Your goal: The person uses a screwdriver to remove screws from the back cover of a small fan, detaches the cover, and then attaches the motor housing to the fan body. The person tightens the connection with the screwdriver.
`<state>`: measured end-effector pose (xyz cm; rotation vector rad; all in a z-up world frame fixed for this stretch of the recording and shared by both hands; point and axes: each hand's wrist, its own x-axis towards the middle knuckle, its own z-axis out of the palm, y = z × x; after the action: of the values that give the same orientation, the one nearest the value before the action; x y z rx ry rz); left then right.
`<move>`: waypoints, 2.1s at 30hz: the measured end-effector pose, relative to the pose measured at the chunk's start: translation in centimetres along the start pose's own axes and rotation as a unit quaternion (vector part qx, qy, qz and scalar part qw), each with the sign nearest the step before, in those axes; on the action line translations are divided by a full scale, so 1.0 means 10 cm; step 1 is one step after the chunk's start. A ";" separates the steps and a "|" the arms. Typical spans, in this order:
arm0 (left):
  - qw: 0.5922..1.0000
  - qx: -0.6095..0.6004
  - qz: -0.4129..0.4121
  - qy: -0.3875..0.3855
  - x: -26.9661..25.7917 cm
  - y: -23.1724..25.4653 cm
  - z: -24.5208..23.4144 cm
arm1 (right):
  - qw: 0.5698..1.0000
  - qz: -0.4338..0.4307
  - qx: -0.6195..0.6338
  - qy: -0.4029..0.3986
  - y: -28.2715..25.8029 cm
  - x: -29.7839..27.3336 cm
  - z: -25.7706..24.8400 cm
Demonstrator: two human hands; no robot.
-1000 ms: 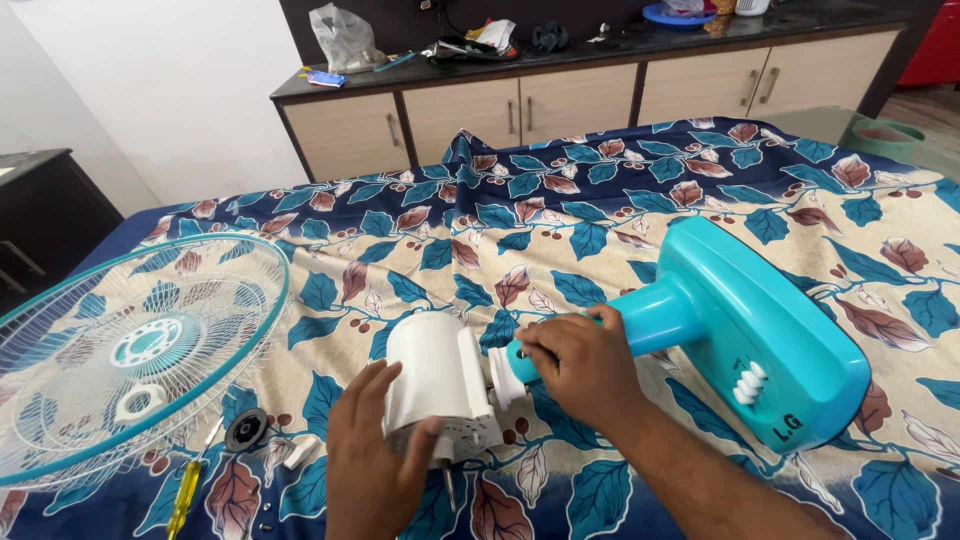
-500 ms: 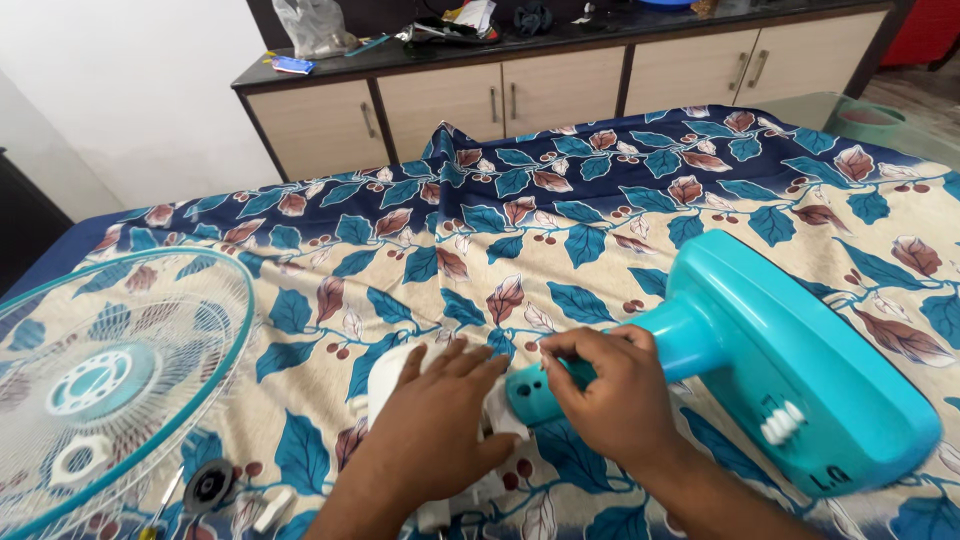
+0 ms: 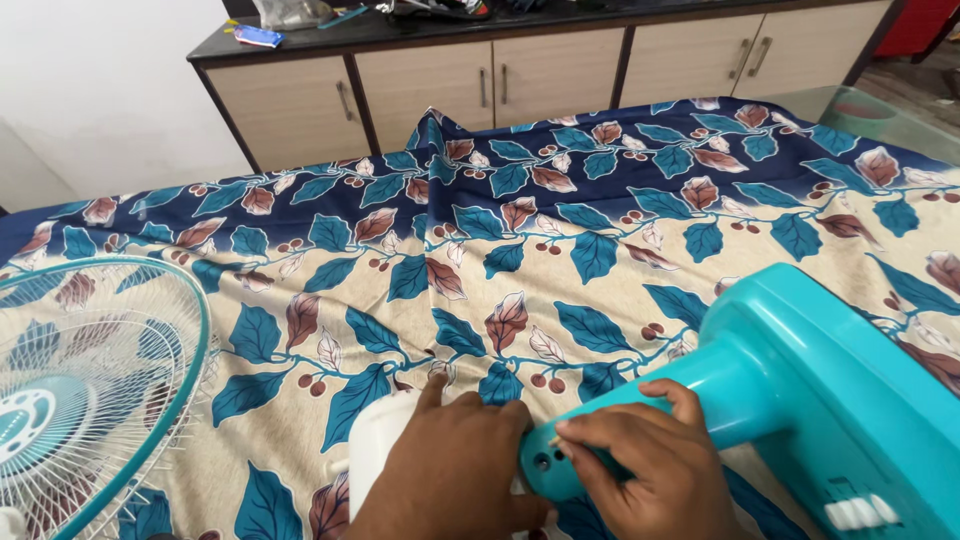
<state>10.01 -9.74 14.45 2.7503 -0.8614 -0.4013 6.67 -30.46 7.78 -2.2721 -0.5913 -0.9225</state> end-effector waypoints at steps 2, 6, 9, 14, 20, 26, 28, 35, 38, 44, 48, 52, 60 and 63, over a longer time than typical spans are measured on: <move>1.000 0.005 0.007 -0.004 0.02 0.00 0.00 | 1.000 -0.023 0.004 -0.010 0.00 -0.03 0.01; 1.000 0.005 -0.008 -0.029 0.06 0.02 0.01 | 0.999 0.013 -0.014 -0.026 0.01 -0.03 0.06; 1.000 0.010 -0.005 -0.028 0.06 0.02 0.02 | 1.000 -0.002 -0.014 -0.020 0.01 0.00 0.07; 1.000 0.009 0.013 -0.005 0.06 0.02 0.05 | 0.999 -0.026 -0.009 -0.021 -0.02 0.06 0.05; 1.000 0.007 0.014 0.006 0.04 0.01 0.07 | 0.997 -0.044 -0.020 -0.062 -0.04 0.11 0.03; 1.000 -0.005 0.020 0.018 0.05 -0.02 0.10 | 0.997 -0.040 -0.024 -0.054 -0.06 0.09 0.06; 1.000 -0.007 0.013 0.023 0.06 -0.03 0.12 | 0.998 -0.039 -0.022 -0.050 -0.07 0.09 0.08; 0.999 -0.011 0.022 0.038 0.13 -0.07 0.16 | 0.998 -0.033 0.012 -0.048 -0.09 0.11 0.12; 0.999 -0.005 0.018 0.041 0.15 -0.09 0.18 | 0.997 -0.050 0.008 -0.066 -0.09 0.13 0.10; 0.999 0.002 0.029 0.037 0.15 -0.09 0.16 | 0.988 -0.062 0.030 -0.138 -0.10 0.15 0.01; 0.998 -0.035 0.000 0.048 0.08 -0.12 0.12 | 0.981 -0.083 0.027 -0.171 -0.10 0.15 -0.08; 0.952 -0.151 0.098 0.247 -0.06 -0.16 0.06 | 0.985 -0.031 0.072 -0.151 -0.06 0.14 -0.20; 0.833 -0.272 -0.116 0.467 -0.65 -0.23 0.14 | 0.989 0.020 0.075 -0.127 -0.02 -0.05 -0.59; 0.758 -0.277 -0.145 0.572 -0.85 -0.18 0.41 | 0.991 0.029 0.071 -0.106 -0.09 -0.20 -0.56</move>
<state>2.93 -3.85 11.72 1.9405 0.0421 0.8106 2.20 -33.97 9.86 -2.2602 -0.6574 -0.5967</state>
